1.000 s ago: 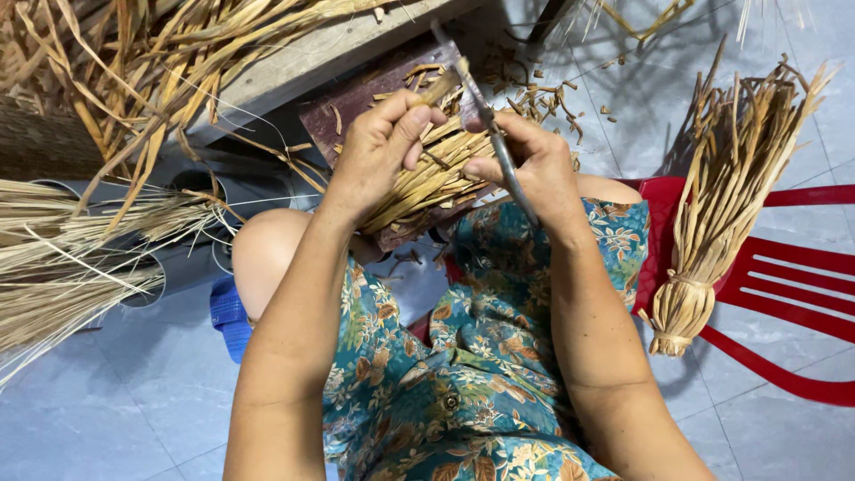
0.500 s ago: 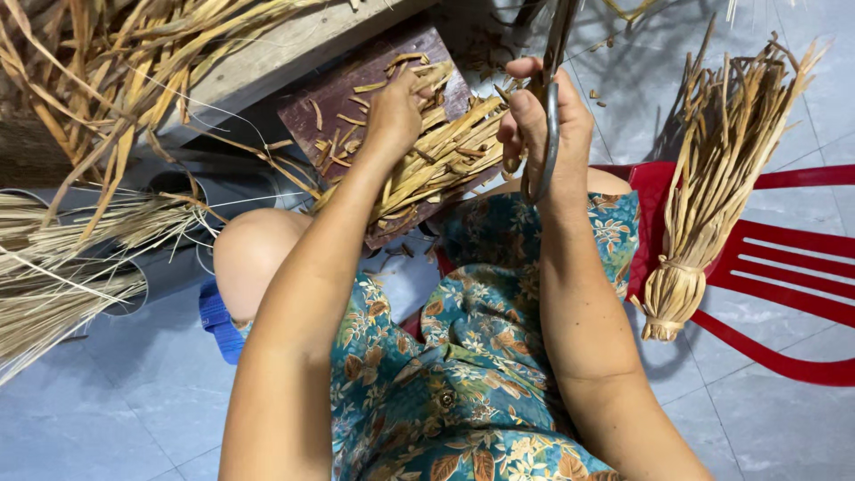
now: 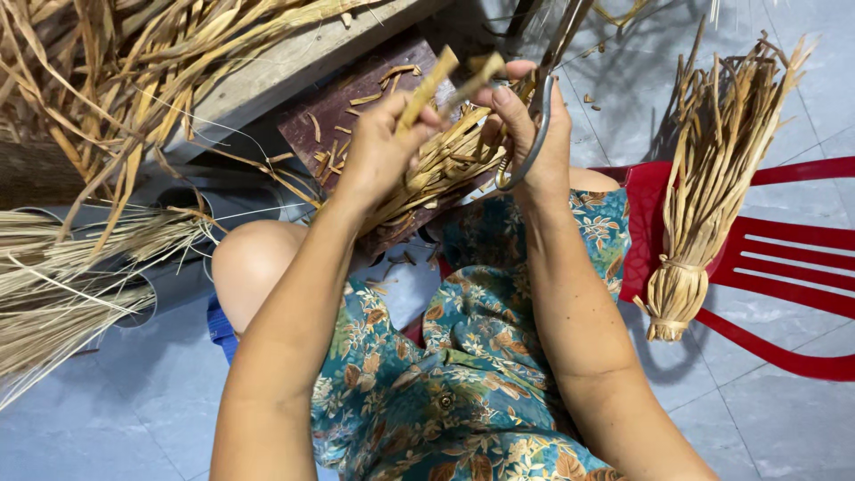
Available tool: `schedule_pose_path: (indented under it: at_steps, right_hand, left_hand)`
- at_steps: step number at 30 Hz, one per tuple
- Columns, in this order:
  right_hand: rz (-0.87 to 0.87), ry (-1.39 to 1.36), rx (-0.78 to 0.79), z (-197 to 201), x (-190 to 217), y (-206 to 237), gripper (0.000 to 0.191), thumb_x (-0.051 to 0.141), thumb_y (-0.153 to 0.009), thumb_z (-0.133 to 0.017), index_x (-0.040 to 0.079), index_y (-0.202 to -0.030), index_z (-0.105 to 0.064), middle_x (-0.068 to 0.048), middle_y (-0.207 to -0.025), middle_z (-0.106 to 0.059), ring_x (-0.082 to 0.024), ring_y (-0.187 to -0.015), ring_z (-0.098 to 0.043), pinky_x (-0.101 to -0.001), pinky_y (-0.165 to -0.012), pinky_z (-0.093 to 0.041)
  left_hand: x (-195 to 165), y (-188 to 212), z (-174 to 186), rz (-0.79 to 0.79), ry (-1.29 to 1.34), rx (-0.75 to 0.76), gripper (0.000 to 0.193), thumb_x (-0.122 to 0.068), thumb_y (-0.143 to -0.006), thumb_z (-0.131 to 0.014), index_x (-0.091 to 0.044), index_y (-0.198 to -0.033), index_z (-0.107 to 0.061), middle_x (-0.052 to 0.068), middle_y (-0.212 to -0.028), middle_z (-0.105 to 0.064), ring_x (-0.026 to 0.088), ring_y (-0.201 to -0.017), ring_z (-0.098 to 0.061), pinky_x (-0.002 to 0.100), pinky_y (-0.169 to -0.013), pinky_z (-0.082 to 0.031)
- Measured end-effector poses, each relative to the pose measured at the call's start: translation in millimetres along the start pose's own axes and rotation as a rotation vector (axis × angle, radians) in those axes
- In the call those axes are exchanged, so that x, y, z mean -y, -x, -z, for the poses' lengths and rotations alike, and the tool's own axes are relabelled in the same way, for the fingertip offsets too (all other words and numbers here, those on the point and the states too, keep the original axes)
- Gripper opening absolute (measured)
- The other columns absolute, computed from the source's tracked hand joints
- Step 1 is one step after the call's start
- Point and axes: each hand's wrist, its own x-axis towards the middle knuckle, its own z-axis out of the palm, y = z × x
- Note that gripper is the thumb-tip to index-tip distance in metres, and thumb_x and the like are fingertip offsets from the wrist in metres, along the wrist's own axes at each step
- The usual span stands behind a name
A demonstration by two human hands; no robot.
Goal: The person sits on a red plastic chair and trims dried palm leaf strips with scissors, cutting off ends and uneven edges over a small wooden board on their lap. They gather and reposition the leaf bundles by hand and set trimmed pieces aside while cut scraps accumulate on the board and floor.
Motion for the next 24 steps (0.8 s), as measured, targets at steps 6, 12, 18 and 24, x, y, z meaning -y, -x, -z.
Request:
schedule_pose_path:
  at_steps: [6,12,18,24]
  right_hand:
    - [0.134,-0.077,0.01,-5.7,6.0,10.8,0.051,0.004,-0.095,-0.078,0.004,-0.137,-0.048,-0.014,-0.105,-0.075,-0.015,-0.084,-0.068,-0.0253,-0.076,-0.055]
    - [0.274,0.114,0.092,-21.0,-3.8,20.7,0.049,-0.004,-0.1,-0.076,0.006,-0.138,-0.047,-0.012,-0.11,-0.075,-0.015,-0.097,-0.072,-0.0252,-0.086,-0.057]
    - [0.212,0.071,0.248,-28.6,-19.1,24.5,0.042,-0.005,-0.1,-0.074,0.006,-0.132,-0.048,-0.01,-0.118,-0.071,-0.015,-0.107,-0.071,-0.03,-0.097,-0.06]
    - [0.241,0.244,0.224,-12.8,-11.1,16.1,0.046,0.001,-0.099,-0.079,0.005,-0.137,-0.053,-0.007,-0.121,-0.066,-0.014,-0.111,-0.066,-0.0292,-0.1,-0.055]
  left_hand:
    - [-33.2,50.3,3.3,0.045,-0.062,0.06,0.008,-0.006,-0.098,-0.067,-0.003,-0.105,-0.069,0.003,-0.097,-0.073,0.007,-0.066,-0.051,0.023,-0.056,-0.041]
    - [-51.1,60.6,1.6,-0.386,-0.455,-0.331,0.029,-0.021,-0.113,-0.057,-0.007,-0.134,-0.069,0.004,-0.118,-0.073,0.019,-0.107,-0.071,0.034,-0.094,-0.057]
    - [-36.7,47.3,-26.3,-0.191,0.082,-0.014,0.036,-0.025,-0.109,-0.051,-0.009,-0.14,-0.057,0.001,-0.121,-0.072,0.009,-0.091,-0.068,0.027,-0.074,-0.059]
    - [-17.4,37.7,-8.5,-0.338,-0.059,-0.17,0.029,-0.024,-0.118,-0.056,-0.007,-0.135,-0.07,0.003,-0.107,-0.071,0.006,-0.085,-0.058,0.023,-0.075,-0.052]
